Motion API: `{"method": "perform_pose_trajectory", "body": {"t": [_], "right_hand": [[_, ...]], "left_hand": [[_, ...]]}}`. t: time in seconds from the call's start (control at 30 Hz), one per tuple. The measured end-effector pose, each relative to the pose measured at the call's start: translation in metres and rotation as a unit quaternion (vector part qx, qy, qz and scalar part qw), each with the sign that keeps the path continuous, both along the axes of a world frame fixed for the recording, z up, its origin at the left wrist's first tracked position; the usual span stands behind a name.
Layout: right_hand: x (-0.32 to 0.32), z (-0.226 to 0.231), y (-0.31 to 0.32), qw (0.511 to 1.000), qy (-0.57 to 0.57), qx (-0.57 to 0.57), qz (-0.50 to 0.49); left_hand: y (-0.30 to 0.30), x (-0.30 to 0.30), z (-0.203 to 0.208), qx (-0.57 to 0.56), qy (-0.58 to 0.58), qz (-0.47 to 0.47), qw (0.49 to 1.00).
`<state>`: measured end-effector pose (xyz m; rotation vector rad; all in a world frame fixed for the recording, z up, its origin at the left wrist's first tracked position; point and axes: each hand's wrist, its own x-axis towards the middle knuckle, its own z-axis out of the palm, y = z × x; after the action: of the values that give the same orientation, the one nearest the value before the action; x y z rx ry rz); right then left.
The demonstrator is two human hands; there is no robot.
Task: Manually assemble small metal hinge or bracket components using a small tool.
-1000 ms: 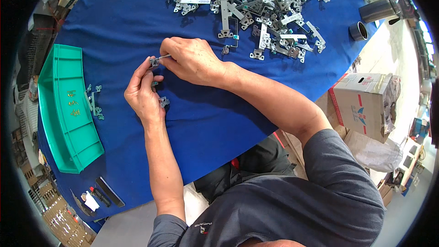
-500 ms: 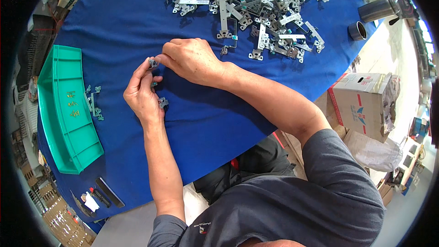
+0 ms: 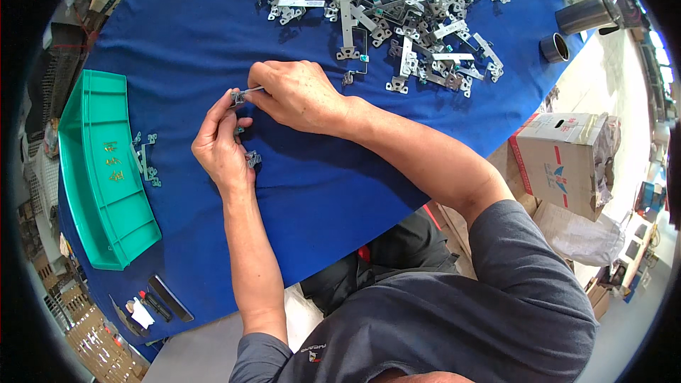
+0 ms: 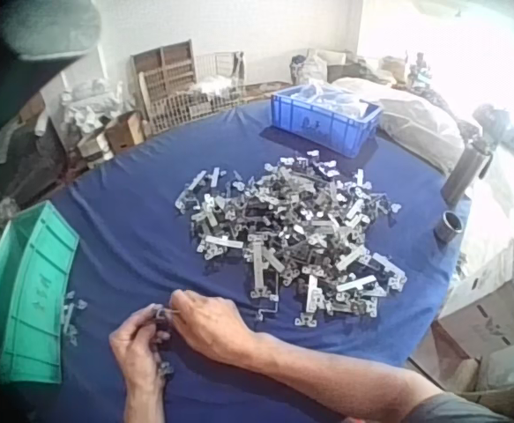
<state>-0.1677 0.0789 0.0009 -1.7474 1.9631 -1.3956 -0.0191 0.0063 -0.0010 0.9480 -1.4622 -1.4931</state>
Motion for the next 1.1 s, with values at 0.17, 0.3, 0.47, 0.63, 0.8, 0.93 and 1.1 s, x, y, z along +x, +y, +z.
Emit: {"method": "perform_pose_trajectory", "body": {"t": [0.17, 0.3, 0.47, 0.63, 0.8, 0.93, 1.1], "right_hand": [[-0.0008, 0.0003, 0.0018, 1.0, 0.018, 0.021, -0.006], [0.001, 0.0011, -0.0003, 1.0, -0.009, -0.02, -0.001], [-0.0032, 0.0034, 0.0022, 0.997, 0.04, 0.065, -0.001], [0.0003, -0.0016, -0.0012, 0.999, 0.029, 0.016, -0.027], [-0.0034, 0.0055, 0.0024, 0.998, 0.027, 0.064, 0.006], [-0.0027, 0.0022, 0.0019, 0.997, 0.05, 0.057, -0.007], [0.0011, 0.0021, 0.0004, 1.0, 0.0, -0.011, -0.013]], "left_hand": [[-0.0002, 0.0005, -0.0007, -0.009, -0.009, 0.0, 1.0], [-0.001, 0.0004, -0.001, -0.006, 0.008, 0.01, 1.0], [0.0006, -0.0001, -0.0042, -0.032, -0.012, -0.001, 0.999], [0.0023, -0.002, -0.0006, -0.036, -0.017, 0.007, 0.999], [-0.0008, -0.0006, -0.0048, -0.042, 0.005, 0.008, 0.999], [0.0015, -0.002, -0.0022, -0.034, -0.018, 0.004, 0.999], [0.0013, 0.0006, 0.0007, -0.015, -0.011, 0.016, 1.0]]}}
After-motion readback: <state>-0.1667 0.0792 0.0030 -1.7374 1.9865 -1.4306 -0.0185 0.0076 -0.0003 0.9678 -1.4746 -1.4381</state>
